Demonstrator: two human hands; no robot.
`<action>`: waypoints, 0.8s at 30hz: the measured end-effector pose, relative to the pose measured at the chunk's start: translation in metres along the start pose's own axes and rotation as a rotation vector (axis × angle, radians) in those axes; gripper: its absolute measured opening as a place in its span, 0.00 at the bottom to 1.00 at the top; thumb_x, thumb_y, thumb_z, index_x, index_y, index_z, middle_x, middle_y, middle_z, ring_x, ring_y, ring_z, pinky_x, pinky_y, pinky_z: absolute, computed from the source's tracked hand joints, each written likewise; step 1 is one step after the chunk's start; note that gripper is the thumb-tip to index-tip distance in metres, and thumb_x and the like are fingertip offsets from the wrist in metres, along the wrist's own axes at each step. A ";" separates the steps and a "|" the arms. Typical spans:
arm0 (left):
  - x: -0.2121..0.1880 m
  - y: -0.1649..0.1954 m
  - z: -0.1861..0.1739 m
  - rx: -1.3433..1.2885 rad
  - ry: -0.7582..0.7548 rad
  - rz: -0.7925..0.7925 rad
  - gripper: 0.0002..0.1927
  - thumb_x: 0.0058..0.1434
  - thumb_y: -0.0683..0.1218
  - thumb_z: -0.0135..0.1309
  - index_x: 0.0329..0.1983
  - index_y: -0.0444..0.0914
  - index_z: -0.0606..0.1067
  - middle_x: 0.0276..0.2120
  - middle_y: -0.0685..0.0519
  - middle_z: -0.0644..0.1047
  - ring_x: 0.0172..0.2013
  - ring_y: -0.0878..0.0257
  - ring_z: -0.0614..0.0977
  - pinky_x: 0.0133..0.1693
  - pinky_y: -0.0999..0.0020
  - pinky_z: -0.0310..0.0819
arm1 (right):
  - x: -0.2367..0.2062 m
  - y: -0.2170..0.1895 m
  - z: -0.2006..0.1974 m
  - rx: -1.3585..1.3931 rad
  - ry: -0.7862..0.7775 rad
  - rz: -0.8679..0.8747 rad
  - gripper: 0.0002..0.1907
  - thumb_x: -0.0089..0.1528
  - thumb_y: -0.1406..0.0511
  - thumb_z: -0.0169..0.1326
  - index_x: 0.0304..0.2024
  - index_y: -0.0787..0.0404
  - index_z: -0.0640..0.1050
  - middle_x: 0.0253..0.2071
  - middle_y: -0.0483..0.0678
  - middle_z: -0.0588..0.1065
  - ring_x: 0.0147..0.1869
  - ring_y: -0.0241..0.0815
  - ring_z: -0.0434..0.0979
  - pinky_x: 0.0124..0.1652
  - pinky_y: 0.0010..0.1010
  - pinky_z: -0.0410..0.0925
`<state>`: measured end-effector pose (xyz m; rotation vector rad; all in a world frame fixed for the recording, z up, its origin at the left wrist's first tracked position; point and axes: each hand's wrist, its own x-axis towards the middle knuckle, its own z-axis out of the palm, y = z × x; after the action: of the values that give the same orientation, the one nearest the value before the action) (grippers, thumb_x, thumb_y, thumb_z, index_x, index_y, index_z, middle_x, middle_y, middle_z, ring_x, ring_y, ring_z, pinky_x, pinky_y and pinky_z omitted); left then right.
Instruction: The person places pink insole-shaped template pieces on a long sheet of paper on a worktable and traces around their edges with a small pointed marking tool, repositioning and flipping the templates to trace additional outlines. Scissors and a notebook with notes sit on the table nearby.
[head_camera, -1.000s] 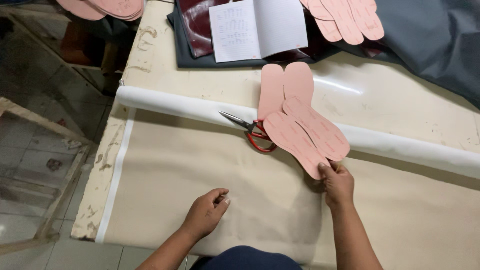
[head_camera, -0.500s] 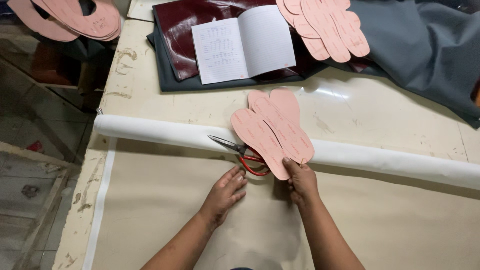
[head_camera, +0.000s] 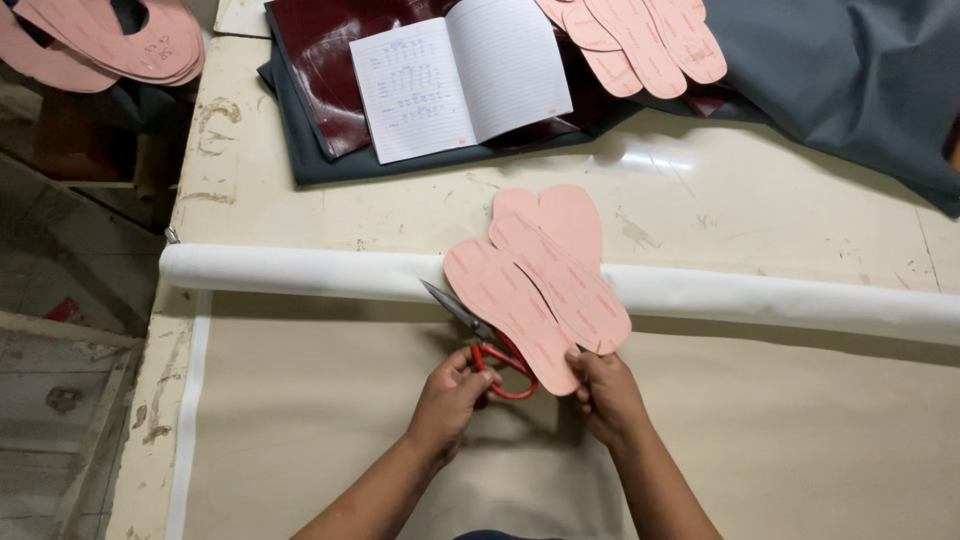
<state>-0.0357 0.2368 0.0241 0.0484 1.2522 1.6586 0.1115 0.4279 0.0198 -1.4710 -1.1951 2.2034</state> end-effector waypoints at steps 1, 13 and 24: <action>-0.007 -0.001 -0.003 0.027 -0.015 -0.020 0.18 0.63 0.41 0.52 0.57 0.36 0.73 0.36 0.54 0.79 0.33 0.69 0.76 0.38 0.73 0.72 | -0.005 0.008 -0.016 0.024 0.030 -0.014 0.05 0.62 0.66 0.54 0.38 0.58 0.72 0.20 0.40 0.68 0.16 0.29 0.61 0.14 0.22 0.54; -0.052 -0.029 -0.011 0.356 -0.394 -0.223 0.18 0.60 0.41 0.53 0.54 0.35 0.77 0.33 0.57 0.78 0.34 0.71 0.78 0.38 0.74 0.73 | -0.068 0.109 -0.214 0.568 0.286 -0.148 0.09 0.68 0.56 0.50 0.48 0.48 0.73 0.28 0.35 0.72 0.21 0.30 0.64 0.21 0.22 0.59; -0.028 -0.046 0.024 0.279 -0.625 -0.273 0.22 0.65 0.45 0.54 0.61 0.33 0.74 0.43 0.53 0.80 0.41 0.70 0.79 0.44 0.74 0.75 | -0.094 0.119 -0.107 0.027 0.050 0.159 0.24 0.59 0.72 0.54 0.59 0.68 0.74 0.48 0.68 0.81 0.20 0.34 0.69 0.20 0.23 0.62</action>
<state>0.0226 0.2309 0.0154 0.5057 0.9417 1.0980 0.2744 0.3503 -0.0226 -1.6513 -1.0622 2.2589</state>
